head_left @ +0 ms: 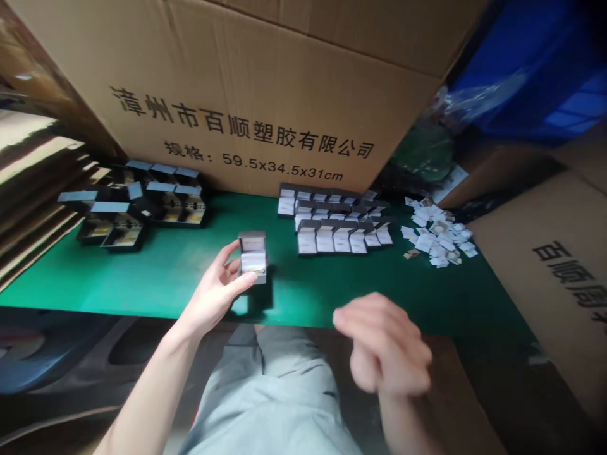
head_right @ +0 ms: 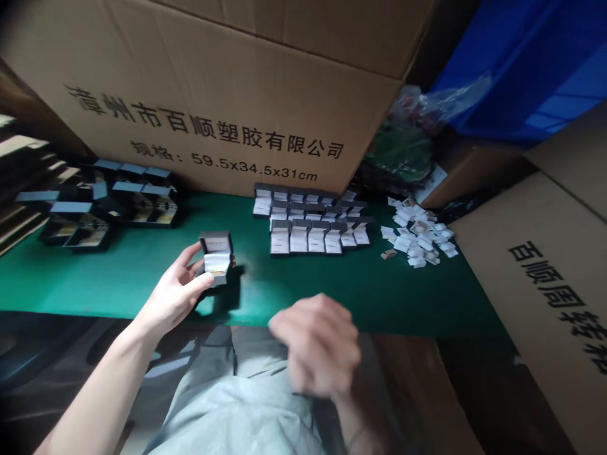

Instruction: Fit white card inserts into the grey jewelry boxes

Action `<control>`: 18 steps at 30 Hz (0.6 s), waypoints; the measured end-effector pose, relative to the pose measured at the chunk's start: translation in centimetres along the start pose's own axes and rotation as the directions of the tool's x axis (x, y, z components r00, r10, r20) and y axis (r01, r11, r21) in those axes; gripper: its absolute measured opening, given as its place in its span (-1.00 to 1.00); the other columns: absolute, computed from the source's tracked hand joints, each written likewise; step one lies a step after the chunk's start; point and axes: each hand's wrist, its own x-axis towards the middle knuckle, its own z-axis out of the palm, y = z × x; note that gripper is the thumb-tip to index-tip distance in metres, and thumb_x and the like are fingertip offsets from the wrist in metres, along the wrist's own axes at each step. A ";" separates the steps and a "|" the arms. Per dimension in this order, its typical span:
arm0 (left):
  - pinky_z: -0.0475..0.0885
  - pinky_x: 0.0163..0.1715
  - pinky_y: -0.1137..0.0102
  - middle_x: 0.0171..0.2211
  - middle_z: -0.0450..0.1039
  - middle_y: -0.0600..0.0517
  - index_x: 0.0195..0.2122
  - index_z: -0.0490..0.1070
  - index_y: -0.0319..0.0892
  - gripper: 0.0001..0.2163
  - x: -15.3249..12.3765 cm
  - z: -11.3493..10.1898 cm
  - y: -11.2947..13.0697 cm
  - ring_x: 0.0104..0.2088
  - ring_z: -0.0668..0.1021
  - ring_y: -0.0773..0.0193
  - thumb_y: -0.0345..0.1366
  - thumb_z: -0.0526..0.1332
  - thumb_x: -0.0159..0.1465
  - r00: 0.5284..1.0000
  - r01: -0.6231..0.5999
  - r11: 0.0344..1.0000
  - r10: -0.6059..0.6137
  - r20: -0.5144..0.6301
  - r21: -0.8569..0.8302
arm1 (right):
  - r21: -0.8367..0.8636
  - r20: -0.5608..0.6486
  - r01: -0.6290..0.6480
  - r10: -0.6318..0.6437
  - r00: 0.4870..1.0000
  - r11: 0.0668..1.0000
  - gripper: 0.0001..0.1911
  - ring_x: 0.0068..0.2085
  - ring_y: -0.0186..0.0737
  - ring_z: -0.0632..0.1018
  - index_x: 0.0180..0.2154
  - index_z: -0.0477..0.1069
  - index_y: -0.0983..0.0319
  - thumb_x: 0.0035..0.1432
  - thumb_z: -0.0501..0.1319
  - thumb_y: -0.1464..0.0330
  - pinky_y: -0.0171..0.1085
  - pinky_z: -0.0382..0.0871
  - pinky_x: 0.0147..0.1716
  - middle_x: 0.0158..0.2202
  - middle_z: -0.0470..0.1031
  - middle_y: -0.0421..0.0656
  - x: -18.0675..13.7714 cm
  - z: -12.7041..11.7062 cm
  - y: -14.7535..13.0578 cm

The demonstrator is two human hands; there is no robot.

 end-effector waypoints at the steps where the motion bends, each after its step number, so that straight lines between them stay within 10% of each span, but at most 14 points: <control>1: 0.59 0.11 0.26 0.15 0.60 -0.19 0.42 0.16 -0.10 -0.04 0.0 0.0 0.1 0.12 0.66 -0.05 -0.08 0.60 0.06 1.000 0.011 1.000 -0.011 -0.008 -0.015 | -0.074 -0.085 -0.026 0.020 0.996 0.997 -0.65 -0.41 -0.14 0.67 -0.17 0.57 0.10 0.24 0.11 0.58 -0.16 0.59 -0.44 -0.39 0.66 -0.20 -0.1 -0.3 2.6; 4: 0.60 0.10 0.27 0.13 0.62 -0.18 0.41 0.20 -0.11 -0.08 0.0 0.0 0.2 0.12 0.66 -0.07 -0.10 0.59 0.08 1.000 0.016 0.999 -0.016 0.000 -0.034 | -0.384 -0.171 -0.268 0.218 0.961 0.884 -0.69 -0.34 -0.14 0.68 -0.30 0.56 0.15 0.25 0.08 0.55 -0.18 0.59 -0.29 -0.39 0.66 -0.14 -2.1 -3.2 11.3; 9: 0.63 0.06 0.25 0.14 0.62 -0.17 0.39 0.25 -0.11 -0.11 -0.1 0.2 0.4 0.14 0.65 -0.11 -0.07 0.58 0.07 1.000 0.020 1.000 -0.020 0.007 -0.016 | -0.688 -0.245 -0.601 0.650 0.719 0.406 -0.61 -0.04 0.09 0.64 -0.07 0.60 0.30 0.18 0.07 0.45 0.03 0.50 0.10 -0.08 0.66 0.11 -5.1 -8.9 21.3; 18: 0.62 0.05 0.36 0.17 0.60 -0.18 0.41 0.23 -0.11 -0.05 -0.1 0.2 0.6 0.15 0.65 -0.08 -0.07 0.60 0.04 0.999 0.035 0.999 -0.036 -0.028 -0.029 | -0.751 0.031 -0.504 0.785 0.619 0.427 -0.55 0.25 0.12 0.45 0.15 0.56 0.26 0.29 0.12 0.41 0.11 0.28 0.30 0.22 0.53 0.11 -0.6 -7.6 28.4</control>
